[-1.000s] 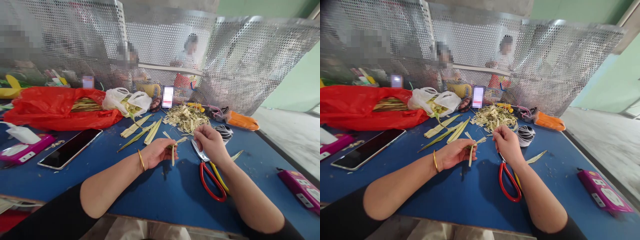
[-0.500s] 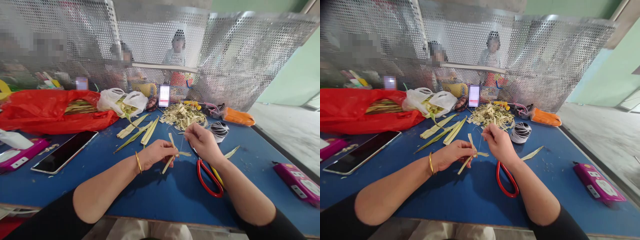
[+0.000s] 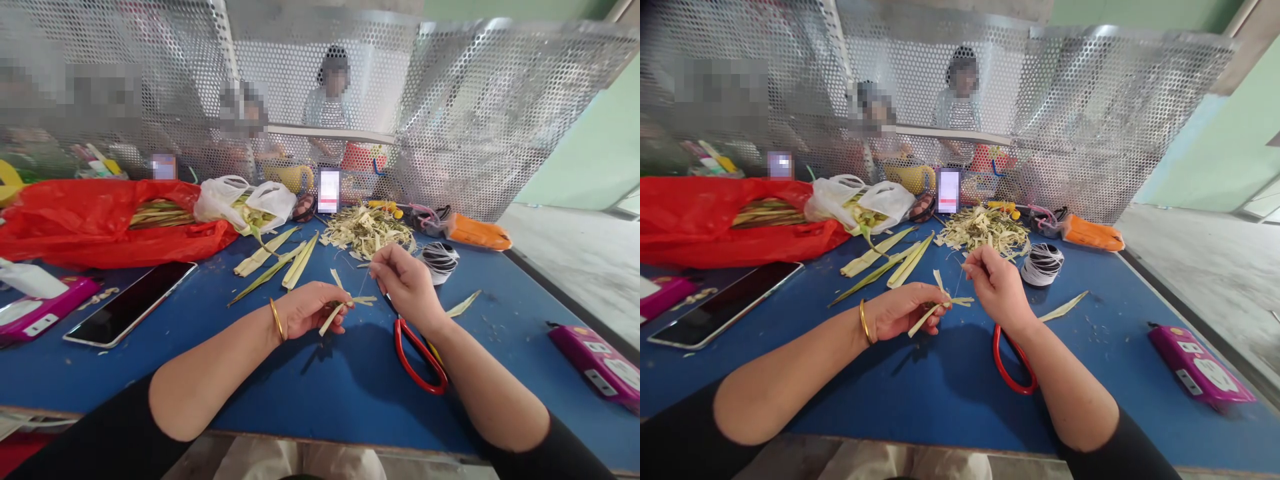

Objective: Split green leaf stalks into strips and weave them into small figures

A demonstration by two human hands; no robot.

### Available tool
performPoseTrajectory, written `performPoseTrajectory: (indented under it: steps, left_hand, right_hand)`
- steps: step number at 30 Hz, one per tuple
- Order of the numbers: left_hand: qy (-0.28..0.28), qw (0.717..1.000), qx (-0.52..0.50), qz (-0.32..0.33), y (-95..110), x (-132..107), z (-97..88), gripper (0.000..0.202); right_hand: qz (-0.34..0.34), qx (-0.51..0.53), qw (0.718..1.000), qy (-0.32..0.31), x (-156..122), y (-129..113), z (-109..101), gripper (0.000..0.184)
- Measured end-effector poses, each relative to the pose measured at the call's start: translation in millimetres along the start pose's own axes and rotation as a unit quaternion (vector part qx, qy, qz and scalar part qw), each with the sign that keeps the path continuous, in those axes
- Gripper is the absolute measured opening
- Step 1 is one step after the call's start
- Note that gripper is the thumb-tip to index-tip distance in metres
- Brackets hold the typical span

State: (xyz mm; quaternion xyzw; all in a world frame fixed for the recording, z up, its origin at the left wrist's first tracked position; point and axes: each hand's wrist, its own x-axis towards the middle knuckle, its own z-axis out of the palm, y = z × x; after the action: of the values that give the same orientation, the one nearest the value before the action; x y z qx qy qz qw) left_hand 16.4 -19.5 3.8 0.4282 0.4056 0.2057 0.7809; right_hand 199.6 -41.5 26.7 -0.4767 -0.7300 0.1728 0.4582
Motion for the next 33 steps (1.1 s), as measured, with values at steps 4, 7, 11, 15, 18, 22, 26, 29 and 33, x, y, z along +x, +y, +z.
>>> performPoseTrajectory:
  steps: [4,7,11,15,18,22,26,29,33]
  left_hand:
    - [0.007,1.000,0.009,0.002,-1,0,0.1,0.019]
    - [-0.010,0.997,0.066,0.030,-4,0,0.4,0.018]
    - [-0.049,0.989,0.114,0.080,-6,-2,1.6,0.018]
    - [-0.039,0.987,0.108,0.114,-4,-4,3.7,0.020]
    - [-0.032,0.986,0.093,0.136,-2,-6,5.1,0.020]
    - [-0.034,0.981,0.076,0.173,0,-7,6.3,0.021]
    - [-0.001,0.975,0.066,0.212,2,-7,7.5,0.024]
    - [0.075,0.962,0.076,0.253,4,-4,6.0,0.024]
    - [0.218,0.908,0.194,0.301,5,1,-1.3,0.023]
  right_hand:
    - [-0.002,0.008,1.000,0.016,1,2,0,0.012]
    - [0.001,-0.010,1.000,0.026,2,2,0,0.014]
    - [0.017,-0.039,0.999,0.031,3,3,1,0.014]
    - [0.045,-0.060,0.996,0.041,5,9,1,0.013]
    - [0.079,-0.071,0.994,0.039,7,16,3,0.012]
    - [0.129,-0.074,0.989,-0.021,6,25,10,0.011]
    - [0.133,-0.098,0.980,-0.107,2,29,18,0.011]
    - [0.129,-0.100,0.975,-0.149,-2,26,21,0.014]
    - [0.070,-0.064,0.973,-0.213,-8,7,20,0.012]
